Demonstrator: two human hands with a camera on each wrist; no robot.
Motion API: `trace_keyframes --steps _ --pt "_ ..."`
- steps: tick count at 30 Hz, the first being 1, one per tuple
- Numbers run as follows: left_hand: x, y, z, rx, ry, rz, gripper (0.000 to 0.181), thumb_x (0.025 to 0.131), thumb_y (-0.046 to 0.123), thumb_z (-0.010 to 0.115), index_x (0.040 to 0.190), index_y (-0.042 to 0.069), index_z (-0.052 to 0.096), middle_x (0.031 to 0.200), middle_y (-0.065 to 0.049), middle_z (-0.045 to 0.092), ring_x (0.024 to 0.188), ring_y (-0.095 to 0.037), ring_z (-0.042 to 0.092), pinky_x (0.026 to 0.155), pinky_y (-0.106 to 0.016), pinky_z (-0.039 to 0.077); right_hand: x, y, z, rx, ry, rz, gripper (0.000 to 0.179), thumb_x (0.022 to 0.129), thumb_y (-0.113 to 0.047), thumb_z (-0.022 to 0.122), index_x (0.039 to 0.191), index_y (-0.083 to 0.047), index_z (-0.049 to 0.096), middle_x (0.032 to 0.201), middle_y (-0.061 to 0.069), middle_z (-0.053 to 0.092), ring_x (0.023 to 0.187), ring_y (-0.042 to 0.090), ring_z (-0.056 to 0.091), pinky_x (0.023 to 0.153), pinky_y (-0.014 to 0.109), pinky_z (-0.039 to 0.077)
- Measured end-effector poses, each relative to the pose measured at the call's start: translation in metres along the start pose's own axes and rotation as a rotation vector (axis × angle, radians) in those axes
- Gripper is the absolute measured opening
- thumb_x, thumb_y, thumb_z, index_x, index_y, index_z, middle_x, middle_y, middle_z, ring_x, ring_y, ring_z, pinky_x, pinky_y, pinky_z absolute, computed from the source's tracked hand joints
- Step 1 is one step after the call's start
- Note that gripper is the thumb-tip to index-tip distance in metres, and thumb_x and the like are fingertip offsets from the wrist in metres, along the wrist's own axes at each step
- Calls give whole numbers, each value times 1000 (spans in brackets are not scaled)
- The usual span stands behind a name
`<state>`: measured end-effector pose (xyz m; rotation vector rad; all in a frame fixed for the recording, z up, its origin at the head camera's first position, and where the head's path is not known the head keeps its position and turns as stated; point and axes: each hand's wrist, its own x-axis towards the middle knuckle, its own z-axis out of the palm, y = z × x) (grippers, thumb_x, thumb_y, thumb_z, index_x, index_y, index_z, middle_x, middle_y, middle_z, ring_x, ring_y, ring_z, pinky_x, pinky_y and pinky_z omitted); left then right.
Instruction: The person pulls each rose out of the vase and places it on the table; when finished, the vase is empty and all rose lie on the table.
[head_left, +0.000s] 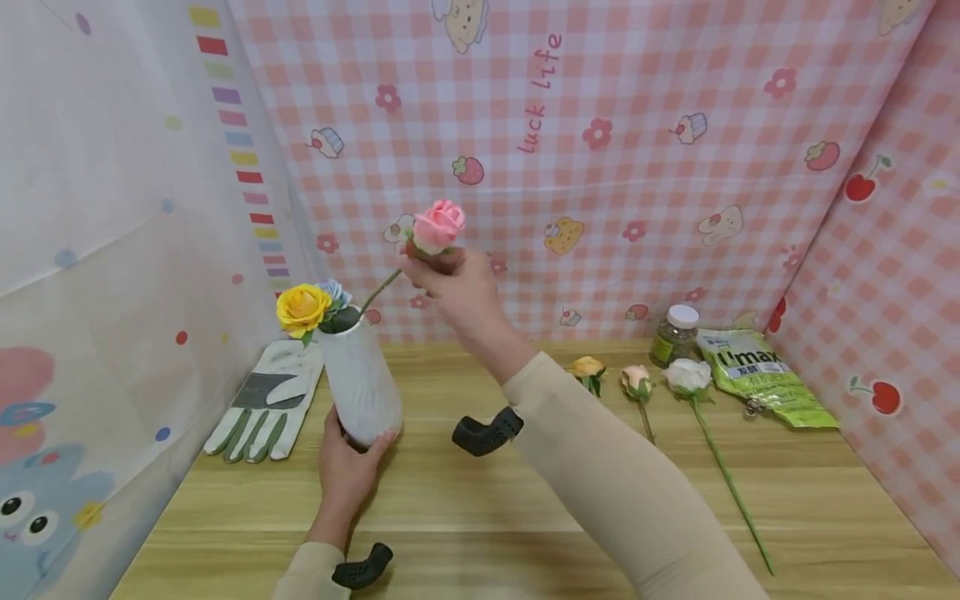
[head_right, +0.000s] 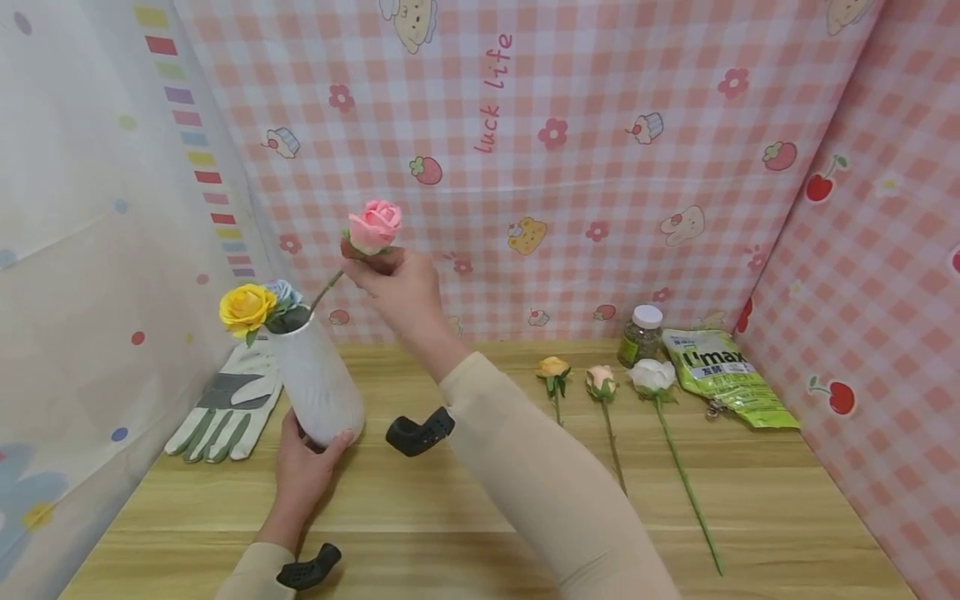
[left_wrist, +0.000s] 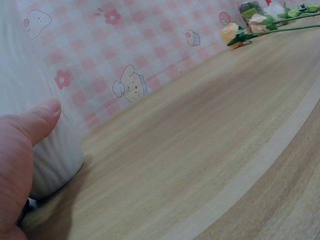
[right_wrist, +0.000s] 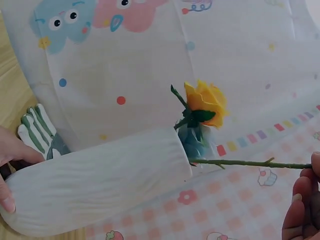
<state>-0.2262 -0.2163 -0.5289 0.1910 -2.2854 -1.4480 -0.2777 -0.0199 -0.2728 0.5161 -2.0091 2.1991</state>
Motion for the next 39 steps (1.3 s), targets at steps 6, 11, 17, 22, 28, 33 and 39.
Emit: trace_keyframes --steps 6,11,17,22,28,33,39 --pt "-1 -1 0 10 -3 -1 98 77 38 81 151 9 23 145 -17 38 131 -33 40 104 -48 33 -8 4 -13 16 18 -33 21 87 -19 73 104 -7 72 96 2 72 81 17 62 69 29 46" --pt "0 0 0 8 -2 9 98 77 38 81 151 8 23 145 -17 38 132 -33 39 105 -48 32 -9 -2 -17 45 -3 -47 18 88 -20 72 100 -6 72 93 4 71 79 17 60 71 32 44" --pt "0 -1 2 7 17 26 96 76 34 83 149 6 27 143 -17 41 130 -32 41 104 -48 33 -8 -11 -27 102 22 -71 18 88 -15 71 101 -1 70 91 2 70 75 16 58 68 28 44" --pt "0 -1 1 14 15 25 96 76 35 82 149 6 26 143 -17 40 130 -32 41 104 -48 34 -11 -17 -47 153 118 -88 12 86 -14 73 95 -7 73 82 -1 70 69 14 59 62 25 44" --pt "0 -2 -1 25 8 -3 98 77 37 82 150 9 24 145 -17 39 131 -32 40 104 -47 33 -19 -22 -80 250 198 -86 14 86 -17 74 94 -5 72 80 1 70 68 15 61 62 26 45" --pt "0 -4 -1 35 5 -7 98 77 38 81 151 9 24 144 -18 40 131 -33 40 104 -48 33 -32 -21 -112 282 254 -65 22 86 -21 73 98 -2 71 82 3 69 73 15 61 66 27 48" --pt "0 -3 -1 34 12 0 97 77 36 82 150 8 25 143 -18 41 130 -33 41 104 -48 34 -51 -9 -151 246 275 -31 19 87 -23 72 95 -6 73 82 1 69 73 13 62 67 25 49"
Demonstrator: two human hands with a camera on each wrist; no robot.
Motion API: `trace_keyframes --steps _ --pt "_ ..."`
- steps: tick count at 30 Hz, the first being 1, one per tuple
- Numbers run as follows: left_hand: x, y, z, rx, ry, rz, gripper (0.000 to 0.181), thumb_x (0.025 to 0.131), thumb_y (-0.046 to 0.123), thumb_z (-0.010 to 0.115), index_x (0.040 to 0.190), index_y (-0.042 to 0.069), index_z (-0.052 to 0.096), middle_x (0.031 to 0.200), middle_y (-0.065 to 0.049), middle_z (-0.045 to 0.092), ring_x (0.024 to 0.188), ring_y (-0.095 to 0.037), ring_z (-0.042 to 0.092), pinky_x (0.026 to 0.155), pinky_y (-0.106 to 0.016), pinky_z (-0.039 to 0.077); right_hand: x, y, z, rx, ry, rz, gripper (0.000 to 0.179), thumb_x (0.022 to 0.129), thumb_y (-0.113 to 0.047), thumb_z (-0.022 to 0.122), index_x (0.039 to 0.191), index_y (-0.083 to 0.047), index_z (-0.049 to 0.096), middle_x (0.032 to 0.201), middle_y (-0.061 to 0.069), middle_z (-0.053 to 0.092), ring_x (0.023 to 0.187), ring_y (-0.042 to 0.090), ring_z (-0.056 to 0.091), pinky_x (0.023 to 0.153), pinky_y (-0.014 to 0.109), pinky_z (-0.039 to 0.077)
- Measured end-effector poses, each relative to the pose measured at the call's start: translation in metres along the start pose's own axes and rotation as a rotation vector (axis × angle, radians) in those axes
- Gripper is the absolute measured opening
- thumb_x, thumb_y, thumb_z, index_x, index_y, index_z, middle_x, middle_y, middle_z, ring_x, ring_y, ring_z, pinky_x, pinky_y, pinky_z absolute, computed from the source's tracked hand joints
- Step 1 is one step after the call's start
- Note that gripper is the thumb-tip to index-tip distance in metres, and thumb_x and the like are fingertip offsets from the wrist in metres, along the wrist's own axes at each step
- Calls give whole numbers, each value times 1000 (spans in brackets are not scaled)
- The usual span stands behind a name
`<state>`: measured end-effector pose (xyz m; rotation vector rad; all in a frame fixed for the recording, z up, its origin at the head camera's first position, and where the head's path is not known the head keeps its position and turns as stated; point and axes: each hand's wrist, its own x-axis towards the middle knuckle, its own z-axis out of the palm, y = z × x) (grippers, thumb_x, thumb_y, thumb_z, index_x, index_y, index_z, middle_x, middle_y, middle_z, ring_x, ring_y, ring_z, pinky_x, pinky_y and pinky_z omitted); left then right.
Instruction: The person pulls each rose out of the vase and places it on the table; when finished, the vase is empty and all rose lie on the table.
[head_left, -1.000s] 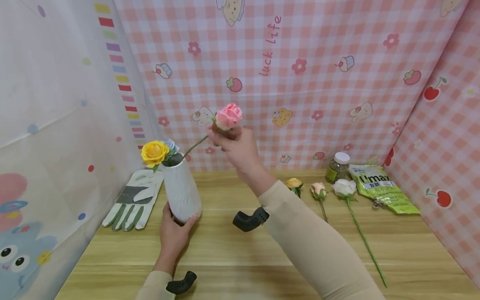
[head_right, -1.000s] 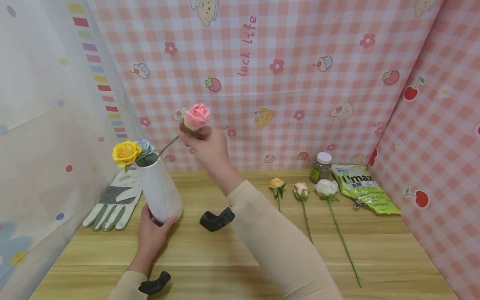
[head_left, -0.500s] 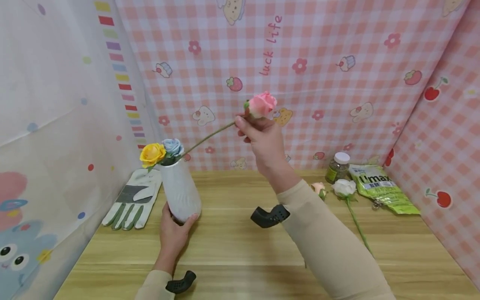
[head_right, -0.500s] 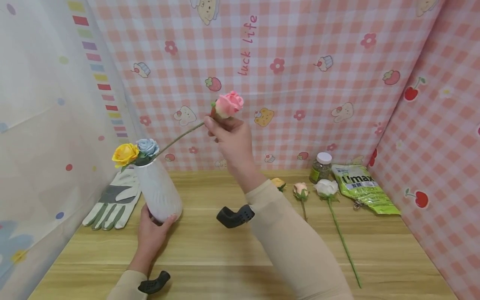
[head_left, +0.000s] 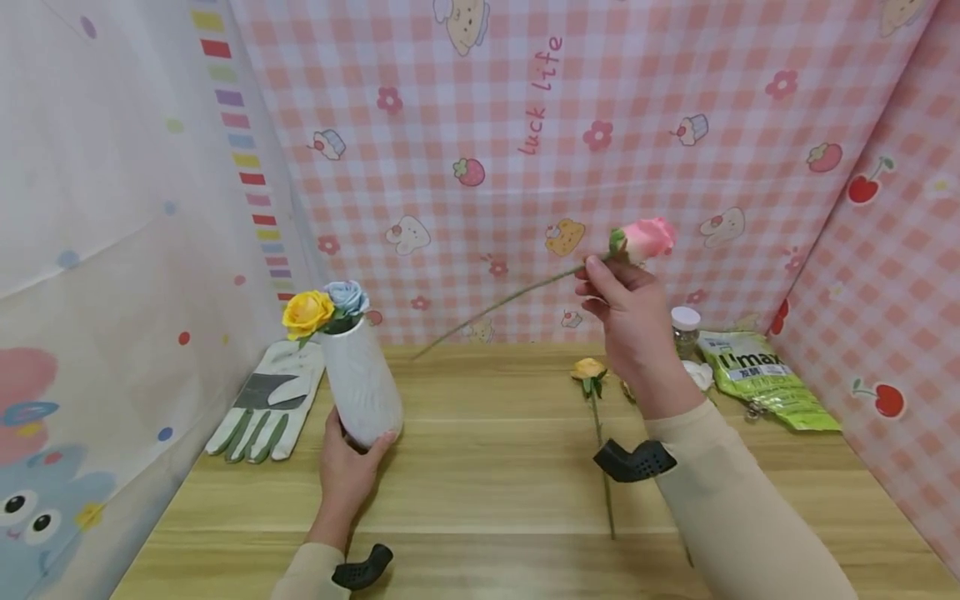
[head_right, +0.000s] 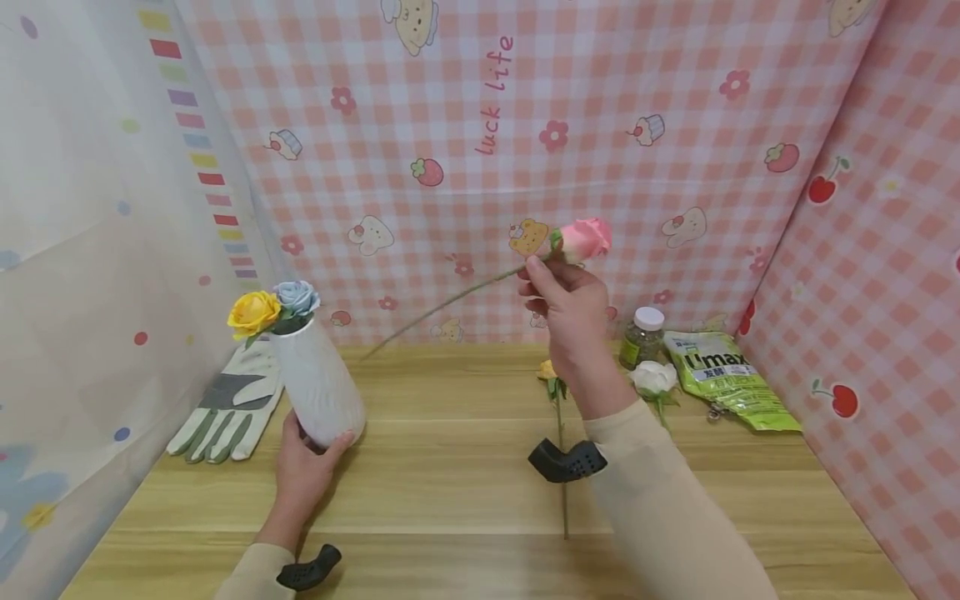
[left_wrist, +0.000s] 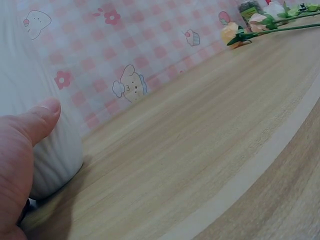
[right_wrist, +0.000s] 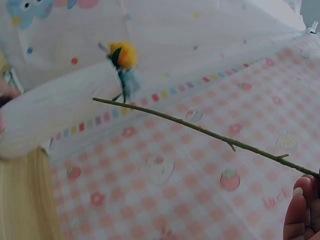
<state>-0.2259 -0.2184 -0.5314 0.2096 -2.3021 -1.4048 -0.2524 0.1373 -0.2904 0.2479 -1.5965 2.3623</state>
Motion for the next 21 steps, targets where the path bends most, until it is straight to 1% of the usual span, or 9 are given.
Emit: trace_keyframes --steps 4,7,11,15,21 --pt "-1 2 0 -4 2 3 97 76 35 82 150 6 25 143 -20 41 129 -34 41 104 -48 33 -4 8 -29 -67 15 22 22 88 -24 71 101 -6 73 84 1 68 75 12 63 67 24 50" --pt "-1 3 -1 -11 3 6 97 76 35 82 150 7 25 143 -19 41 129 -34 41 104 -48 33 -7 16 -48 -92 31 43 24 88 -24 70 103 -5 72 85 1 68 75 12 63 66 23 51" --pt "-1 4 0 -16 -3 2 97 77 36 82 150 9 25 143 -18 41 130 -33 41 103 -47 33 -12 26 -69 -110 46 105 27 88 -26 70 105 -6 70 86 0 67 76 11 62 65 22 50" --pt "-1 3 0 -12 -3 -7 97 76 36 82 150 9 25 143 -18 41 129 -32 41 103 -47 34 -18 42 -82 -120 45 188 24 88 -28 69 104 -10 71 89 -2 66 76 9 61 65 22 48" --pt "-1 2 1 -11 -2 -2 97 76 37 82 150 9 26 143 -18 42 129 -33 42 103 -48 34 -22 69 -89 -134 2 294 24 91 -34 66 103 -14 72 89 -3 63 77 8 58 65 21 47"
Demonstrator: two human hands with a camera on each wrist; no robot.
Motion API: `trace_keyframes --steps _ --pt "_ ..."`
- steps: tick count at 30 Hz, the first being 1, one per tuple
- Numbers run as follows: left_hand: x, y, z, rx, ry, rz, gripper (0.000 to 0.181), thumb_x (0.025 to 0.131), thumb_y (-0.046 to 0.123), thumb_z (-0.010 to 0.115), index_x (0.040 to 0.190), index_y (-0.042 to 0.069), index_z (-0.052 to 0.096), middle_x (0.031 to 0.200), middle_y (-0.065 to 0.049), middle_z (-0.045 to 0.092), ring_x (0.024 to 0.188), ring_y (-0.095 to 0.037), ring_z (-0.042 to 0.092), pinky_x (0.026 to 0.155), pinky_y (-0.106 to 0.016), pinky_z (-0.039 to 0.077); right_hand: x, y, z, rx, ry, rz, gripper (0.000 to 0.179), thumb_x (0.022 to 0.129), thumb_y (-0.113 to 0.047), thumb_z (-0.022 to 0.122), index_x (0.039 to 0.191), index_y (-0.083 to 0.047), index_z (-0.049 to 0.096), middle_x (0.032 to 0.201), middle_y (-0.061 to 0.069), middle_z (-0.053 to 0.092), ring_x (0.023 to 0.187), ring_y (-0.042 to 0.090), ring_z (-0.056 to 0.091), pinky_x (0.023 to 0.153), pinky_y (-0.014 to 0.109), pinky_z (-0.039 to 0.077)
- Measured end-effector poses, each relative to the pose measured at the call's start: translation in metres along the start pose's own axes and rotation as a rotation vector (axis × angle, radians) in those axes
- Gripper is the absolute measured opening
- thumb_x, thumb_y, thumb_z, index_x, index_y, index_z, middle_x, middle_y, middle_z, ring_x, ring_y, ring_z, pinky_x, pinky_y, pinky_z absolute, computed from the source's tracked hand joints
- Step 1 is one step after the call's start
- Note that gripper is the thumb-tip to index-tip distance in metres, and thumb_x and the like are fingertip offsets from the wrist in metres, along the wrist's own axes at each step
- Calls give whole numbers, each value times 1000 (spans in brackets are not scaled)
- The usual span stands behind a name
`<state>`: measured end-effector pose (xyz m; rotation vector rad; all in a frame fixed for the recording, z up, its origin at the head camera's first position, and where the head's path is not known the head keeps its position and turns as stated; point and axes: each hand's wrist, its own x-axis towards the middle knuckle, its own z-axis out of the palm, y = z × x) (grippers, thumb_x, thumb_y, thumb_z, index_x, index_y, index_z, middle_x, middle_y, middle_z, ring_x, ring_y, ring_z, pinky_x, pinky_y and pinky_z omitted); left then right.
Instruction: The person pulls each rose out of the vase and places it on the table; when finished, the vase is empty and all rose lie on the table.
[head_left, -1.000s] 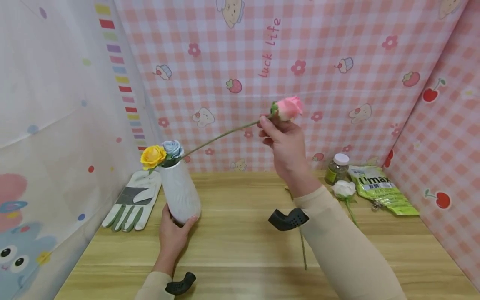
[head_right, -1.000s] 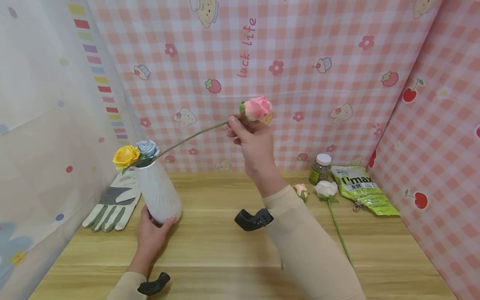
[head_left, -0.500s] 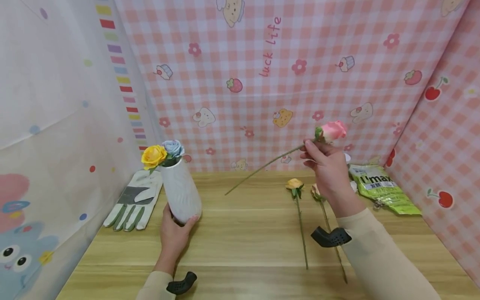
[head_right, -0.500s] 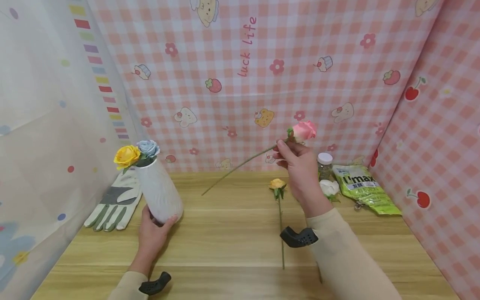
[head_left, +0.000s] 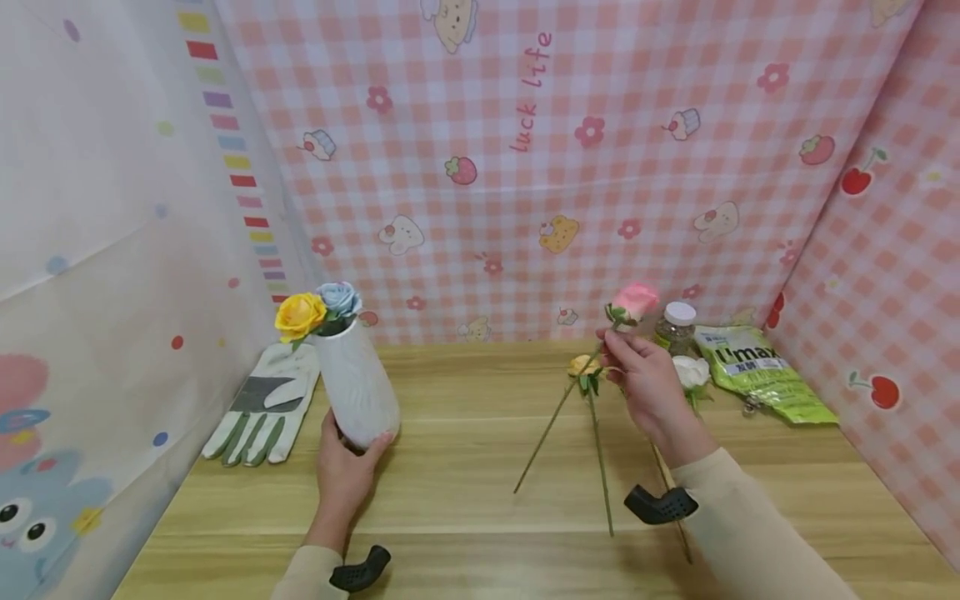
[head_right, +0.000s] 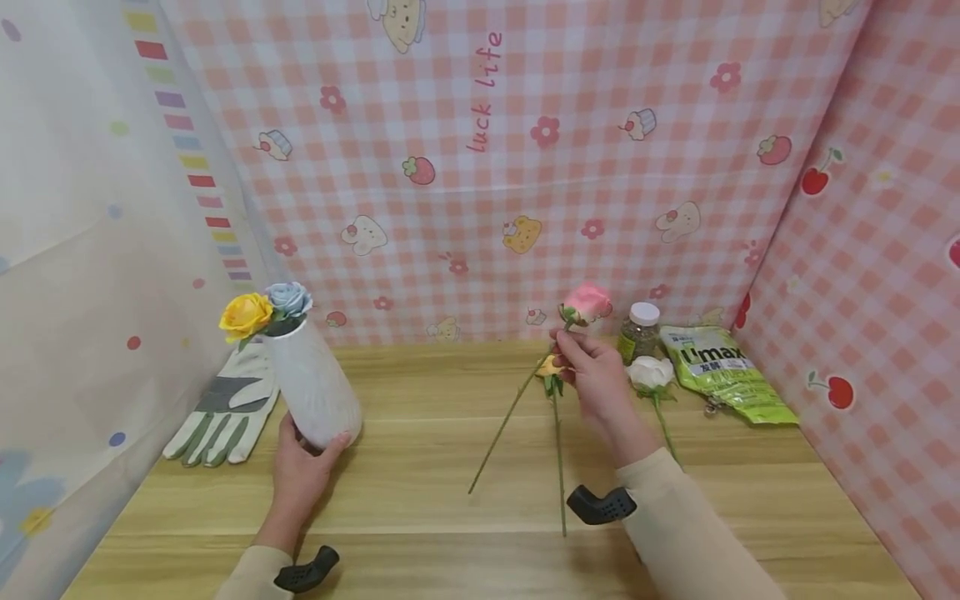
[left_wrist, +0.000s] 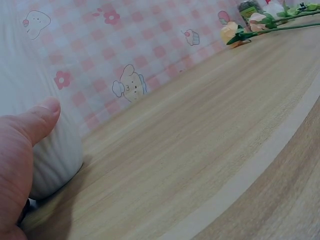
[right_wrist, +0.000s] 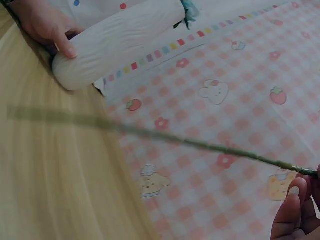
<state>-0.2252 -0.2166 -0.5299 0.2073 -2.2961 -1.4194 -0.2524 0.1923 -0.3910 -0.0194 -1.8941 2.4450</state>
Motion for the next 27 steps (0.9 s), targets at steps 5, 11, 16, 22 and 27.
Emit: trace_keyframes --steps 5,11,16,22,27 --pt "0 -2 0 5 4 -2 97 76 37 82 150 9 25 143 -18 41 129 -33 42 102 -48 35 3 15 9 -23 -59 42 22 95 -35 60 101 -17 71 91 -4 66 75 7 57 63 20 46" --pt "1 -3 0 9 4 -5 97 76 37 82 150 10 26 142 -17 42 128 -33 43 102 -47 35 8 28 19 -122 -85 32 31 96 -38 58 109 -11 67 89 -1 68 72 8 56 60 23 44" --pt "1 -3 0 14 3 -9 98 76 38 82 150 10 25 143 -17 41 129 -32 42 103 -47 34 14 38 24 -235 -62 21 40 95 -38 58 116 -5 67 83 -4 67 73 9 54 60 25 43" --pt "1 -3 -1 21 -3 -18 98 76 38 82 150 9 25 142 -18 42 128 -33 43 102 -47 35 20 48 26 -307 -13 31 43 95 -33 60 121 1 62 81 -7 69 72 9 56 64 26 45" --pt "1 -2 0 14 -5 -17 97 76 37 82 150 10 25 142 -17 42 129 -33 42 103 -47 34 22 56 28 -343 -1 8 36 94 -23 64 121 2 59 86 -4 71 74 10 59 63 24 46"
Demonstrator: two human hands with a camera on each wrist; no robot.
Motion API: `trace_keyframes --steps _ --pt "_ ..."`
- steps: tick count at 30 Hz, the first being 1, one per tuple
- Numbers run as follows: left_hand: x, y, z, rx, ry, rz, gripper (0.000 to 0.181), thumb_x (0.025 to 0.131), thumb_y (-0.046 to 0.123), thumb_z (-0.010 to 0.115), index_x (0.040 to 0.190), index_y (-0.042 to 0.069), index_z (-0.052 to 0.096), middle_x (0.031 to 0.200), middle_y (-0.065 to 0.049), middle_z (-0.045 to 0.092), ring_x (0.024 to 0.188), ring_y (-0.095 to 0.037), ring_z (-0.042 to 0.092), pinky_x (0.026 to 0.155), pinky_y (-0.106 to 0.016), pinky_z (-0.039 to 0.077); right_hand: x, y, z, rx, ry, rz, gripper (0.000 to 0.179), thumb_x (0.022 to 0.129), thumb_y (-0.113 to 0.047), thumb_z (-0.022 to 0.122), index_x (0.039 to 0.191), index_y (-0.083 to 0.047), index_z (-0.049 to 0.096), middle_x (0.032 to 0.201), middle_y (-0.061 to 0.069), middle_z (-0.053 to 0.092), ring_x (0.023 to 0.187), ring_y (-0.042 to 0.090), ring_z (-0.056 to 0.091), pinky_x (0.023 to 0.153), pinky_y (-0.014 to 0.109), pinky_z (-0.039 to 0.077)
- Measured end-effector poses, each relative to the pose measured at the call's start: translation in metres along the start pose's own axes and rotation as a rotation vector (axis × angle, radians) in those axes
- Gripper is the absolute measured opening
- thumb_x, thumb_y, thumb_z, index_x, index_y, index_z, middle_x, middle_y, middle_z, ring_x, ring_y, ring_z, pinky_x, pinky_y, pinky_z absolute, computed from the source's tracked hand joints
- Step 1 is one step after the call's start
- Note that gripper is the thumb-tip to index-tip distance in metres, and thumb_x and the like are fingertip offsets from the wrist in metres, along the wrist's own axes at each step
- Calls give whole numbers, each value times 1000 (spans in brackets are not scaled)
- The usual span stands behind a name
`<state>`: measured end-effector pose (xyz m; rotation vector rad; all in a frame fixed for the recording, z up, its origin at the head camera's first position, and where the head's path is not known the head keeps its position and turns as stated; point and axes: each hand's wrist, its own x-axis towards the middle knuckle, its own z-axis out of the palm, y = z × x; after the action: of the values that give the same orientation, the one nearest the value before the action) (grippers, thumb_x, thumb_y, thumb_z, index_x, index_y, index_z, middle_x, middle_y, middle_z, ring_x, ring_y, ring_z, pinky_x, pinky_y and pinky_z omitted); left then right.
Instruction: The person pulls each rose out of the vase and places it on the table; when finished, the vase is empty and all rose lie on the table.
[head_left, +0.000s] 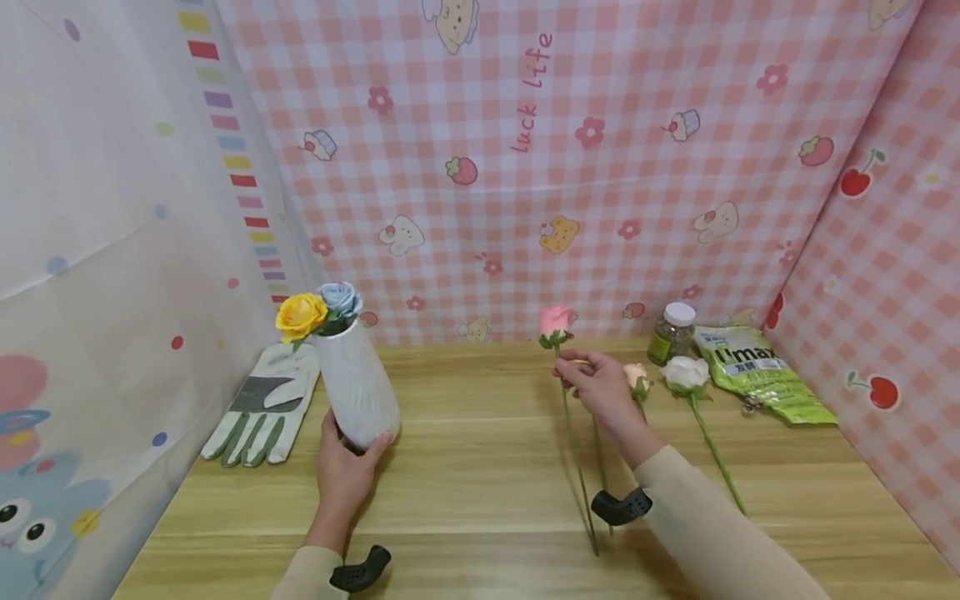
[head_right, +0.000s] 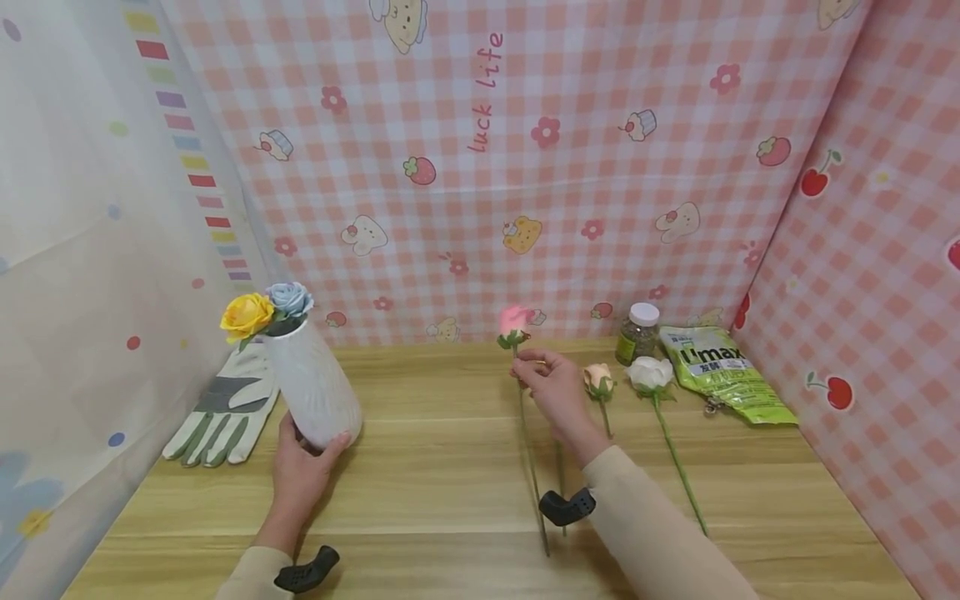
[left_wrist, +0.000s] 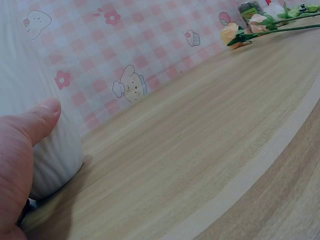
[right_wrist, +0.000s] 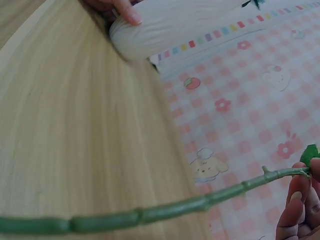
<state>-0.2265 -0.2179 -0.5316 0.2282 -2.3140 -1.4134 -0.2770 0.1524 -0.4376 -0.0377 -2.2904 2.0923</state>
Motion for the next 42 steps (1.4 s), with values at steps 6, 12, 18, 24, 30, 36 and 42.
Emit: trace_keyframes --steps 6,12,18,24,30,36,42 --pt "0 2 0 -14 -5 6 95 78 33 81 150 8 24 143 -19 41 129 -34 42 102 -48 35 4 19 7 -125 27 -86 19 88 -16 72 101 -2 69 86 6 70 74 14 62 67 38 53" --pt "0 3 0 -21 -11 6 96 78 32 81 151 8 23 143 -19 40 130 -34 41 103 -49 35 8 37 13 -209 -2 -71 16 90 -14 69 102 -4 74 96 11 71 78 16 63 66 31 53" --pt "0 2 0 -9 -11 4 96 78 33 81 151 10 23 143 -18 41 129 -34 42 102 -48 35 9 53 17 -254 -26 -28 20 90 -9 68 106 1 72 97 11 72 77 13 64 64 26 51" --pt "0 2 0 -16 -5 9 96 77 34 82 151 10 24 144 -17 40 130 -33 41 103 -48 34 10 61 18 -264 -26 6 18 90 -10 68 105 -1 73 99 9 71 83 15 65 69 28 53" --pt "-1 2 0 -8 -2 -1 97 77 35 82 151 9 24 144 -17 40 130 -33 41 104 -48 34 12 68 18 -269 -26 21 17 88 -8 70 103 -1 74 98 9 71 81 14 64 69 27 52" --pt "-1 4 -1 -12 -2 1 97 77 35 82 151 9 24 144 -17 40 129 -33 42 103 -48 35 13 73 20 -305 -13 19 14 87 -10 72 98 -4 76 89 4 72 72 14 63 63 27 50" --pt "-1 4 -1 -14 -4 1 98 77 36 82 151 10 23 143 -17 40 128 -33 43 102 -48 36 13 75 21 -303 -10 35 13 86 -10 73 98 -4 76 89 5 72 70 13 62 62 27 50"
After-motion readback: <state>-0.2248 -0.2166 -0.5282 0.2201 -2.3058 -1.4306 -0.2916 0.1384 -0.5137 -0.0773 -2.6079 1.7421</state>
